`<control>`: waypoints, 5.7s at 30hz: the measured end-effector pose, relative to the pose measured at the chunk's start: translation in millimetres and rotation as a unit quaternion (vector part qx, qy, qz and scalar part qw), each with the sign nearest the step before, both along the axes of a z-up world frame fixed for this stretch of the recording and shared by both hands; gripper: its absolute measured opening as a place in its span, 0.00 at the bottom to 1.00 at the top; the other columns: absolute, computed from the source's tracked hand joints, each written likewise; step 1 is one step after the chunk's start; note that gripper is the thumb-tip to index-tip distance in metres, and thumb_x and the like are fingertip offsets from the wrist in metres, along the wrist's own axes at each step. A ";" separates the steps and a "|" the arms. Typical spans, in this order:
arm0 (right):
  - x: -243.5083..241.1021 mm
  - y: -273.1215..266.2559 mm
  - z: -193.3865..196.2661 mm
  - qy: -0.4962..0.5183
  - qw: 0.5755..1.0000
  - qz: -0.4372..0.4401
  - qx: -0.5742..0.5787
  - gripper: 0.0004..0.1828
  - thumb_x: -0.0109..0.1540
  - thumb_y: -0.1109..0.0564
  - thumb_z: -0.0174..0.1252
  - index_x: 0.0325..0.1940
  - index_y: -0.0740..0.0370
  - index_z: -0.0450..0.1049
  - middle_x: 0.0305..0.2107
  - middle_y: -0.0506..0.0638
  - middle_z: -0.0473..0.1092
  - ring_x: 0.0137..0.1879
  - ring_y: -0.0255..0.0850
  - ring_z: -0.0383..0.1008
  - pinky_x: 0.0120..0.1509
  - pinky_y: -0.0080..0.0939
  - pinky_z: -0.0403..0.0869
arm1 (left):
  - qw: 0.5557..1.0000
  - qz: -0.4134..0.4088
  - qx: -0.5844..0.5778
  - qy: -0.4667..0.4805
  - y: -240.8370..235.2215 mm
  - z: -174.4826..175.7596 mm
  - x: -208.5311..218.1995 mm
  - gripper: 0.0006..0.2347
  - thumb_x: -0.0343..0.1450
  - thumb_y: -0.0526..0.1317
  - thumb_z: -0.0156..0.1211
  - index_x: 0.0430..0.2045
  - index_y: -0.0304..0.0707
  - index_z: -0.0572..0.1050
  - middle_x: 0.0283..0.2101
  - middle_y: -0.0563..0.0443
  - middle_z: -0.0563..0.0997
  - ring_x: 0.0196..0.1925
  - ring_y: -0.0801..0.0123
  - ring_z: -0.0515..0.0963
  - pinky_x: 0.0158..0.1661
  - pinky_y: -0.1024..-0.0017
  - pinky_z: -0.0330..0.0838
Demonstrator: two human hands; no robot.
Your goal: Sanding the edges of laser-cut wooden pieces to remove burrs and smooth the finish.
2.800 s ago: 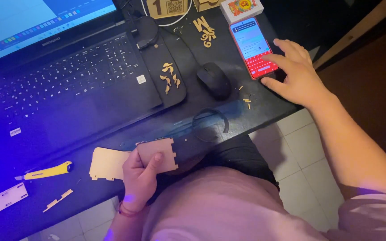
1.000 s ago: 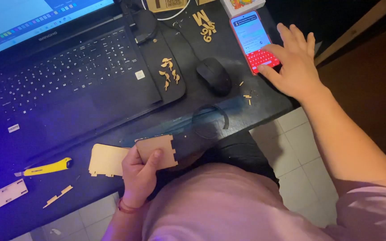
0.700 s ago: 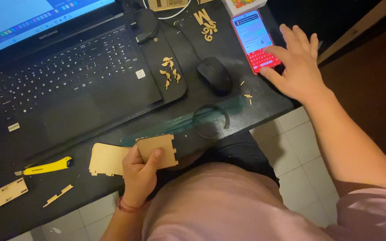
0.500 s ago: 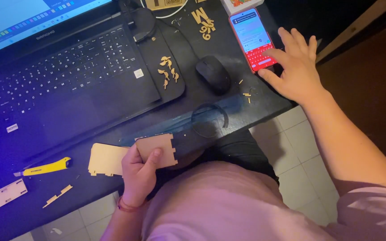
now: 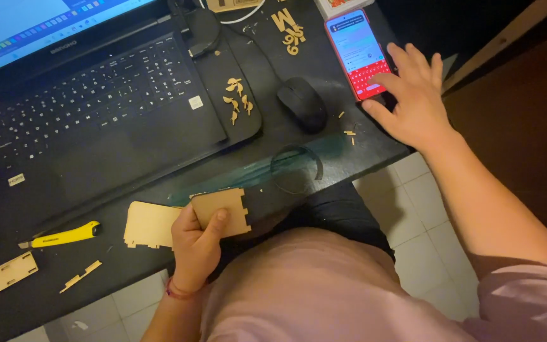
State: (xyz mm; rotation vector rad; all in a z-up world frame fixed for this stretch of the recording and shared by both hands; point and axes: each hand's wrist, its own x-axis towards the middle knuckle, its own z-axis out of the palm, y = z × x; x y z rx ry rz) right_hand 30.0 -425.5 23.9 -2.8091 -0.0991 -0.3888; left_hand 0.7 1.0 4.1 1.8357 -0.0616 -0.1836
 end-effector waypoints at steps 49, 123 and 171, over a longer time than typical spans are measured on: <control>5.7 6.3 -0.1 -0.014 1.000 0.017 -0.006 0.24 0.65 0.43 0.58 0.59 0.61 0.74 0.70 0.68 0.55 0.74 0.74 0.47 0.69 0.85 0.38 | 1.000 0.004 -0.005 -0.007 -1.8 1.7 -0.6 0.10 0.68 0.43 0.63 0.35 0.35 0.78 0.30 0.57 0.78 0.32 0.76 0.73 0.30 0.76 0.71; 97.4 14.1 -7.7 0.051 0.944 -0.199 -0.257 0.47 0.54 0.19 0.62 0.57 0.60 0.71 0.36 0.60 0.78 0.39 0.63 0.81 0.42 0.62 0.68 | 0.990 -0.068 -0.078 -0.097 -9.0 18.4 2.2 0.11 0.70 0.40 0.57 0.43 0.37 0.79 0.43 0.50 0.84 0.43 0.71 0.82 0.45 0.73 0.76; -91.9 171.4 113.3 -0.097 0.965 0.218 0.111 0.27 0.63 0.77 0.41 0.64 0.66 0.70 0.58 0.61 0.72 0.58 0.52 0.76 0.58 0.41 0.71 | 0.882 -0.057 0.149 -0.442 -54.7 101.5 -36.9 0.07 0.77 0.41 0.51 0.46 0.47 0.73 0.34 0.55 0.83 0.32 0.60 0.82 0.33 0.66 0.71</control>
